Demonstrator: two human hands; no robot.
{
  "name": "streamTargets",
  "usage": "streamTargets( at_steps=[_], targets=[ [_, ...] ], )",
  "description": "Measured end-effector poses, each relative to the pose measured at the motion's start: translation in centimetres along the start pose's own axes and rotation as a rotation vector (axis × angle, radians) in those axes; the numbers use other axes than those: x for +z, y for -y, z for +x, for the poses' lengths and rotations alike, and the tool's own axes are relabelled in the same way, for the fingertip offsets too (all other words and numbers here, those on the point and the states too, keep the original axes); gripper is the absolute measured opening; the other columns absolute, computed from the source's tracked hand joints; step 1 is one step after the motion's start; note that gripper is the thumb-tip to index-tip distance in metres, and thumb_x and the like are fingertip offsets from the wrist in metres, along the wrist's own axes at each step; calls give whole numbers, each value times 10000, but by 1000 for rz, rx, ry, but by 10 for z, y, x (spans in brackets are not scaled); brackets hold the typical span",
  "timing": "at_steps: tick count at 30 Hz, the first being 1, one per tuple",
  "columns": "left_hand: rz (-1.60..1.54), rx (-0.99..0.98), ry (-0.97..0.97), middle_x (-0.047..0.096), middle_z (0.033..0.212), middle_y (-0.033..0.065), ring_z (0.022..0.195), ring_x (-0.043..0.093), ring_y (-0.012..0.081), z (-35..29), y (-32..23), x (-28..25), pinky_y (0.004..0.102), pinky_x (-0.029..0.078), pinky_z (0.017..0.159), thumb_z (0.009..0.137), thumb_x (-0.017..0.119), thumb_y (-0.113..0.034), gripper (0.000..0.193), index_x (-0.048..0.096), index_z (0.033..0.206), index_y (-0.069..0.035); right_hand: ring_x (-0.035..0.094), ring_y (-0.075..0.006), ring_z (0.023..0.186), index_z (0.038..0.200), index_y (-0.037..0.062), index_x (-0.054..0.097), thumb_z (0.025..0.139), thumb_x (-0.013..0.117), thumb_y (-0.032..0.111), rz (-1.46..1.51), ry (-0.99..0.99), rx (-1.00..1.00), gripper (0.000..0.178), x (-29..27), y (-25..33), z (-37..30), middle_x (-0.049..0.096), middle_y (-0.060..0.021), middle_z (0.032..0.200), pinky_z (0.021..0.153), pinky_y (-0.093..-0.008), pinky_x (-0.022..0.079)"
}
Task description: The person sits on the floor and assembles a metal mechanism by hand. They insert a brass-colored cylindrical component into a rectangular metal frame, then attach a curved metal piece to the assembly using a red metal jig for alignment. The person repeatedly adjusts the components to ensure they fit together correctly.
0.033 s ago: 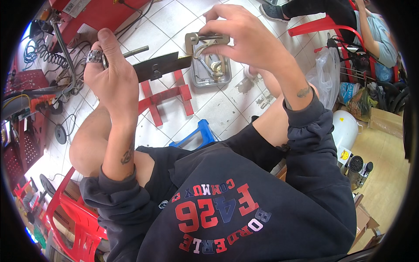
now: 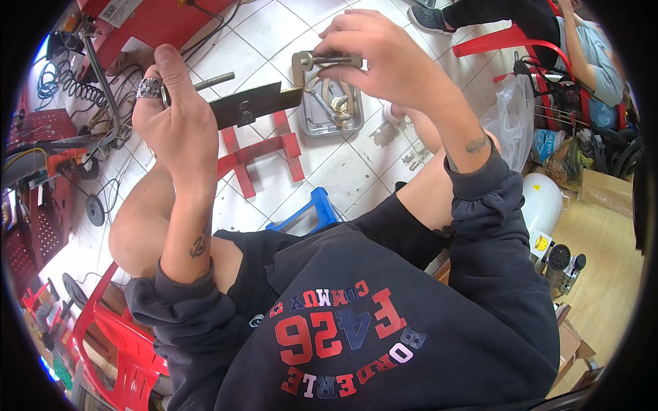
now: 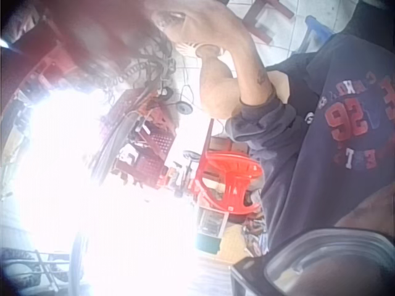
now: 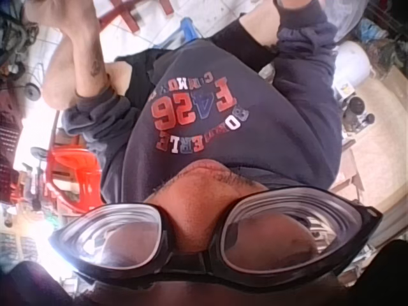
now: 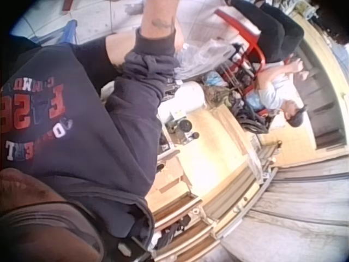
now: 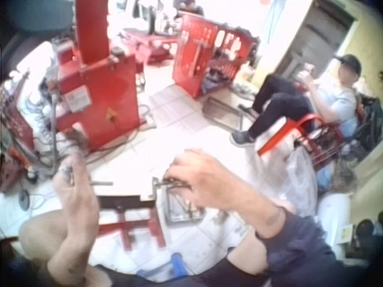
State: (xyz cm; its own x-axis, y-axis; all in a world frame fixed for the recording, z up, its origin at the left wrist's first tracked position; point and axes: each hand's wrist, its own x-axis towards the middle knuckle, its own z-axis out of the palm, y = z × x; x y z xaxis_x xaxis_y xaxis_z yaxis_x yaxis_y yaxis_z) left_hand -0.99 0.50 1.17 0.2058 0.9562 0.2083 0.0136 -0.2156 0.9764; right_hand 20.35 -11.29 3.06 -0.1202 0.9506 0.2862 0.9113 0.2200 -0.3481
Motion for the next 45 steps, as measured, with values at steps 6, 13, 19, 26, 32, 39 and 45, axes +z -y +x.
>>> streamTargets(
  at_steps=[6,13,19,26,32,39,45],
  targets=[
    [21,-23,31,351,568,-89,527,287,5,2,-3,-3,220,206,462,1018,567,-385,471,456,651,-110,684,-272,785,1122,90,673,810,735,113,69,51,86,319,-2,-2,-2,717,-75,814,1087,-383,399],
    [100,-189,-13,431,636,-29,605,402,59,4,5,-6,234,339,557,989,559,-502,506,507,734,-69,684,-238,892,1287,104,585,821,776,187,240,-14,137,510,-2,4,-3,706,-97,996,886,-389,526],
    [-128,-481,-92,483,762,13,722,412,109,9,8,-3,260,357,664,968,569,-542,493,542,767,-92,695,-149,873,1170,16,655,957,652,203,495,-49,233,284,-18,-12,-5,700,-98,1036,753,-249,561],
    [-133,-498,-112,452,734,2,713,389,114,10,5,-1,265,356,681,975,553,-541,494,533,761,-96,699,-142,805,1146,11,681,1004,589,304,707,-160,202,339,-14,-8,0,705,-103,1001,687,-243,557],
    [-128,-482,-98,440,724,-2,709,378,119,9,6,-3,271,355,690,976,548,-544,494,522,762,-100,666,-97,838,1026,14,723,916,720,317,716,-14,659,322,-30,10,5,703,-55,909,679,-222,543],
    [-108,-488,-100,451,777,15,773,381,133,9,8,-3,284,359,732,971,549,-557,503,543,796,-85,693,-148,867,1120,-2,698,897,731,177,565,-205,141,288,-20,-4,2,721,-76,971,772,-263,562],
    [-92,-480,-38,492,794,69,735,464,138,8,5,-6,270,418,679,960,546,-585,572,524,894,-18,671,-111,723,1096,24,718,856,779,184,383,-198,183,295,-21,-14,-3,718,-70,844,658,-235,535]
  ],
)
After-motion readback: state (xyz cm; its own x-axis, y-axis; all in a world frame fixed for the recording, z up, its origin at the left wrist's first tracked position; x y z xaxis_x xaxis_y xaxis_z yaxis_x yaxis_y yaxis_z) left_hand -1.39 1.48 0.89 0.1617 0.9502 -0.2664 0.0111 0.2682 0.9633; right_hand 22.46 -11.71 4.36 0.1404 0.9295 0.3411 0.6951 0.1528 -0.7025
